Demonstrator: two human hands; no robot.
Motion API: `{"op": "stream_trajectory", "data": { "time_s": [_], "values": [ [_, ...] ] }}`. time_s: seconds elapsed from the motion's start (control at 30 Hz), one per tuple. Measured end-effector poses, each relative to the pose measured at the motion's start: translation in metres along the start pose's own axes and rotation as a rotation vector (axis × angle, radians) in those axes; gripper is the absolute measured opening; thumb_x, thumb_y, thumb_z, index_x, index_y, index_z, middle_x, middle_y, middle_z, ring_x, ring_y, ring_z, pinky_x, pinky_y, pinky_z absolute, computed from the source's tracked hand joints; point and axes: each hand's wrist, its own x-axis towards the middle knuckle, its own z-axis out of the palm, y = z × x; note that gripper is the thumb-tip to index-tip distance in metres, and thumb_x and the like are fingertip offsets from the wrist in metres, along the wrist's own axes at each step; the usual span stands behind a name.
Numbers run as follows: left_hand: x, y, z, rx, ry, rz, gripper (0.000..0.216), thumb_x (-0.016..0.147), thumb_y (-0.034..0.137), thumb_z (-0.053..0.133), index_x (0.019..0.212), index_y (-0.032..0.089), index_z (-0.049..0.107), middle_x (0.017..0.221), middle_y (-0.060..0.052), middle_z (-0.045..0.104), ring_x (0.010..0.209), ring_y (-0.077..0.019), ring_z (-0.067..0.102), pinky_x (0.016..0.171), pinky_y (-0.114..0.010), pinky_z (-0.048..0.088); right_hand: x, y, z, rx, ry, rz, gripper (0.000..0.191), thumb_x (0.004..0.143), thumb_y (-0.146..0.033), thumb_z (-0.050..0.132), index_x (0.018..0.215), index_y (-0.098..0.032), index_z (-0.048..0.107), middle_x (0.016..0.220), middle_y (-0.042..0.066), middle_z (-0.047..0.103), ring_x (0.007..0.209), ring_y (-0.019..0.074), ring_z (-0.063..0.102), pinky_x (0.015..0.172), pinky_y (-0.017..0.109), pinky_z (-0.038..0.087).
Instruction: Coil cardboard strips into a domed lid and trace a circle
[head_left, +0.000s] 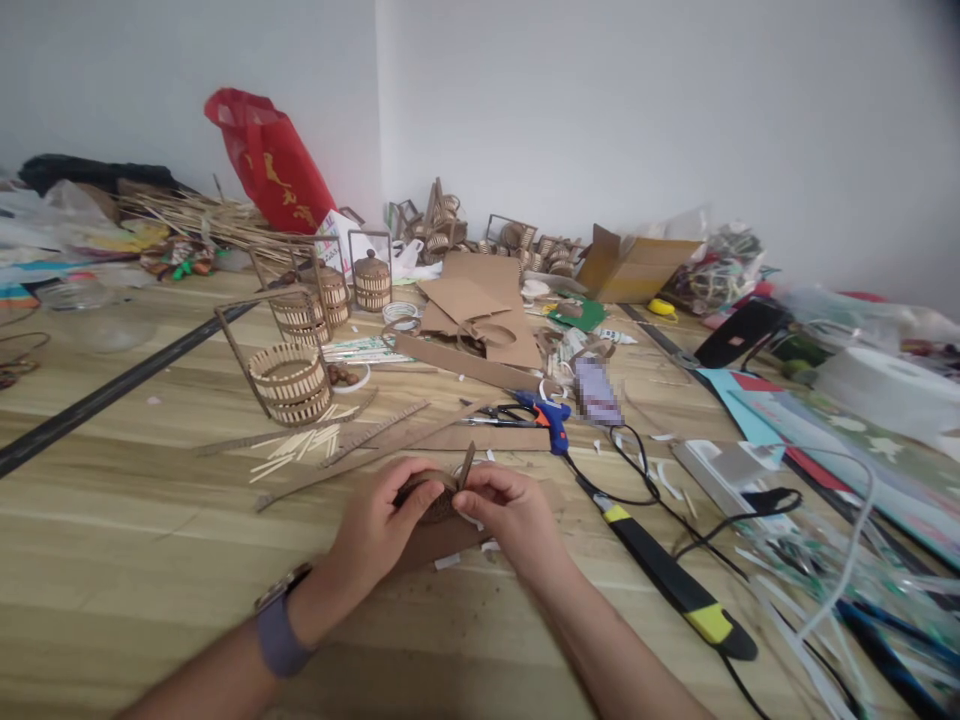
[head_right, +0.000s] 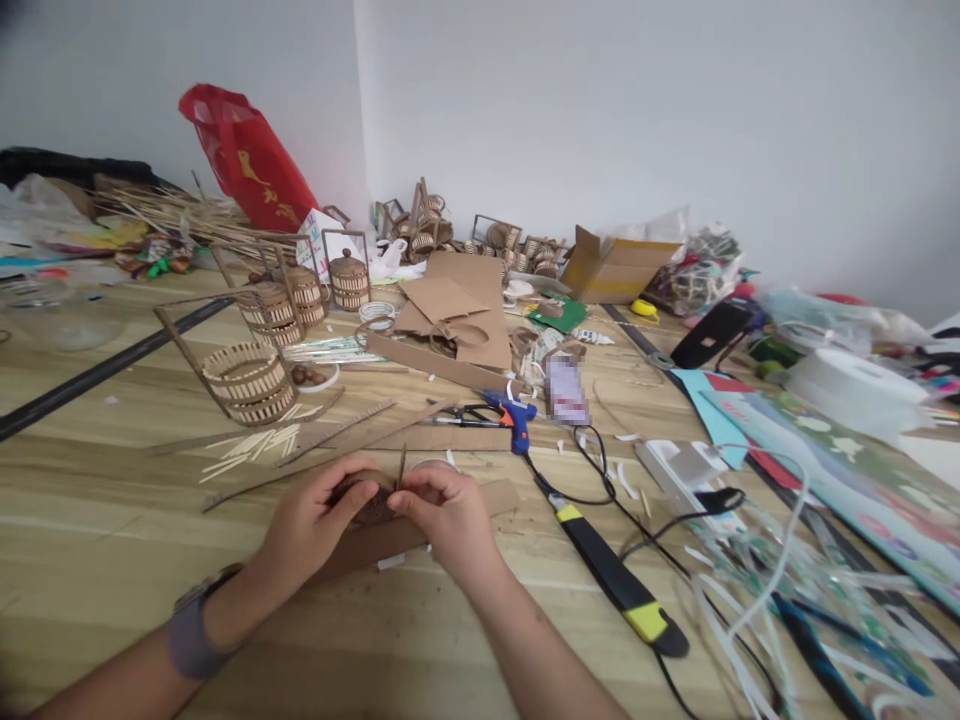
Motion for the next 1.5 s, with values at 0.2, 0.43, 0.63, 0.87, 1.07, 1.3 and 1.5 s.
{"op": "stream_trajectory", "data": {
  "time_s": [0.2,0.43,0.63,0.87,1.07,1.3,1.5],
  "values": [
    [0.000,0.002,-0.004,0.062,-0.077,0.098,0.019,0.093,0.036,0.057,0.093,0.024,0.072,0.089,-0.003,0.076,0.083,-0.0205,0.069,0.076,-0.029,0.053,0.000,-0.002,-0.003,-0.040,-0.036,-0.091,0.021,0.065,-0.040,0.085,0.059,-0.022,0.075,0.063,0.001,0.065,0.064,0.0175,0.057,0.061,0.029,0.046],
    [-0.004,-0.008,0.006,0.066,-0.216,0.108,0.023,0.096,0.038,0.052,0.095,0.024,0.071,0.091,-0.005,0.076,0.087,-0.0229,0.069,0.082,-0.033,0.052,0.000,-0.006,-0.007,-0.069,-0.083,-0.038,0.023,0.066,-0.045,0.085,0.064,-0.022,0.077,0.064,0.001,0.067,0.061,0.0160,0.057,0.059,0.028,0.045],
    [-0.004,-0.009,0.004,0.114,-0.060,0.009,0.027,0.100,0.041,0.039,0.106,0.022,0.055,0.090,-0.006,0.073,0.079,-0.0225,0.069,0.072,-0.033,0.054,-0.003,0.004,0.006,0.024,-0.078,0.092,0.027,0.063,-0.045,0.084,0.069,-0.022,0.072,0.064,-0.002,0.063,0.059,0.0139,0.052,0.058,0.027,0.041],
    [-0.005,-0.009,0.000,0.231,-0.011,0.111,0.027,0.102,0.036,0.033,0.113,0.022,0.053,0.097,-0.007,0.071,0.088,-0.0223,0.069,0.081,-0.035,0.055,-0.009,0.014,0.016,-0.048,-0.077,0.064,0.025,0.065,-0.045,0.082,0.068,-0.022,0.072,0.063,-0.001,0.061,0.059,0.0149,0.050,0.056,0.028,0.039],
    [-0.003,-0.015,0.006,0.402,0.144,0.396,0.046,0.097,0.039,0.054,0.137,0.020,0.044,0.135,-0.017,0.058,0.129,-0.0328,0.054,0.109,-0.052,0.043,-0.002,0.007,0.006,0.036,0.208,0.055,0.038,0.064,-0.054,0.081,0.077,-0.020,0.070,0.060,-0.001,0.063,0.054,0.0142,0.052,0.050,0.025,0.040],
    [-0.009,-0.023,0.019,0.474,0.027,0.319,0.083,0.086,0.025,0.071,0.154,0.028,0.023,0.144,-0.016,0.054,0.131,-0.0333,0.056,0.101,-0.049,0.052,-0.004,0.006,0.009,0.074,0.212,0.082,0.041,0.060,-0.055,0.084,0.076,-0.021,0.068,0.065,0.001,0.067,0.057,0.0165,0.057,0.053,0.027,0.046],
    [-0.004,-0.024,0.013,0.521,0.040,0.356,0.071,0.085,0.019,0.067,0.147,0.025,0.032,0.134,-0.015,0.062,0.122,-0.0320,0.063,0.097,-0.047,0.055,-0.006,0.013,0.011,0.010,0.151,0.070,0.030,0.065,-0.047,0.081,0.072,-0.020,0.070,0.066,0.002,0.066,0.060,0.0159,0.054,0.056,0.027,0.043]
  ]
}}
